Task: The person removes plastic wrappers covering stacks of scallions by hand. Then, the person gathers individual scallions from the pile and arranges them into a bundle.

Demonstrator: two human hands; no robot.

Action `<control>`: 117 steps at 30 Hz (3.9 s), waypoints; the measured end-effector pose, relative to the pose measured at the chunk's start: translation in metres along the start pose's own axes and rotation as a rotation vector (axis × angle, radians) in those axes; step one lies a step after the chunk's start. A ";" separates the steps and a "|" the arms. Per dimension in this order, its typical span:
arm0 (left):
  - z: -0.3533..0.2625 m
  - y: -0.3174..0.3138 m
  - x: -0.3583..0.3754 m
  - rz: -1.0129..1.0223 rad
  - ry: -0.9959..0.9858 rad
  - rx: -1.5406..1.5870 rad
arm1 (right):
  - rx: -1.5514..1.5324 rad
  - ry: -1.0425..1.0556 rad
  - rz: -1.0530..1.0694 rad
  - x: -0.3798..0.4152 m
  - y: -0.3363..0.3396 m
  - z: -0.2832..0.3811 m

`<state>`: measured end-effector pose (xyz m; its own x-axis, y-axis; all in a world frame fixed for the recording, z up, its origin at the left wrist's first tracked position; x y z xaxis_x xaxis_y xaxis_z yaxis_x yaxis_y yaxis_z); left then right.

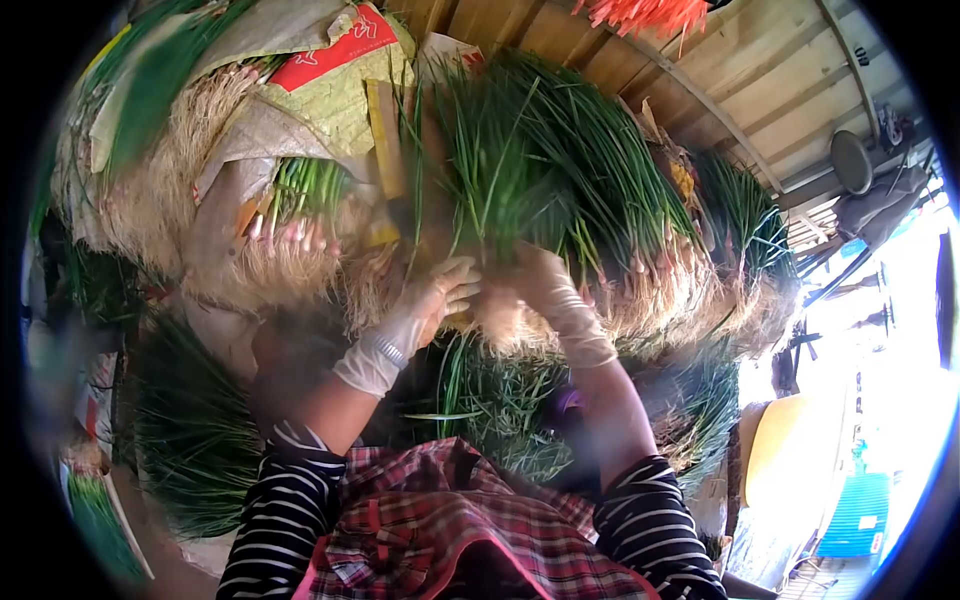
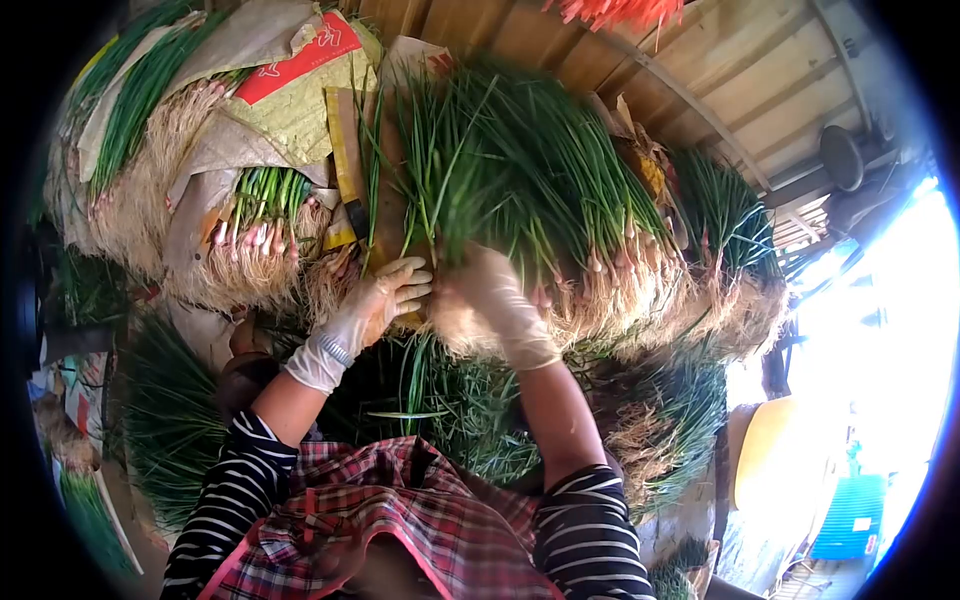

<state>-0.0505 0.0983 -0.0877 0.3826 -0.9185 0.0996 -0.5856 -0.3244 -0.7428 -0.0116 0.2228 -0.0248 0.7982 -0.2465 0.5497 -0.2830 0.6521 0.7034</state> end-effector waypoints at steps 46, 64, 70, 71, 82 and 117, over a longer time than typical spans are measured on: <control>-0.020 0.067 0.032 -0.106 -0.272 -0.426 | -0.260 0.381 0.005 -0.056 -0.039 0.041; -0.091 0.003 0.081 -0.557 -0.834 -1.403 | -0.532 0.218 -0.425 -0.005 0.006 0.004; -0.006 0.014 0.043 0.247 0.036 -0.009 | -0.142 0.693 -0.283 0.032 -0.041 0.066; -0.010 0.012 0.048 0.265 0.039 0.011 | -0.189 0.723 -0.292 0.022 -0.022 0.056; -0.035 -0.021 0.084 0.383 0.003 0.100 | -0.435 0.902 0.159 0.020 -0.056 0.095; -0.029 0.035 0.081 -0.229 0.022 0.003 | 0.052 0.502 -0.371 0.041 -0.090 0.093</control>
<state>-0.0607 0.0057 -0.0869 0.4895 -0.8256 0.2807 -0.4833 -0.5248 -0.7007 -0.0029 0.0875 -0.0232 0.9972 -0.0748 -0.0058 0.0460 0.5489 0.8346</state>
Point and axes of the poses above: each hand's wrist, its own x-axis away from the middle knuckle, its own y-axis out of the back of the hand, z = x × y, the point moved 7 cm from there along -x, towards the middle knuckle, and after that the axes turned 11 degrees about z, right-handed, at the moved point
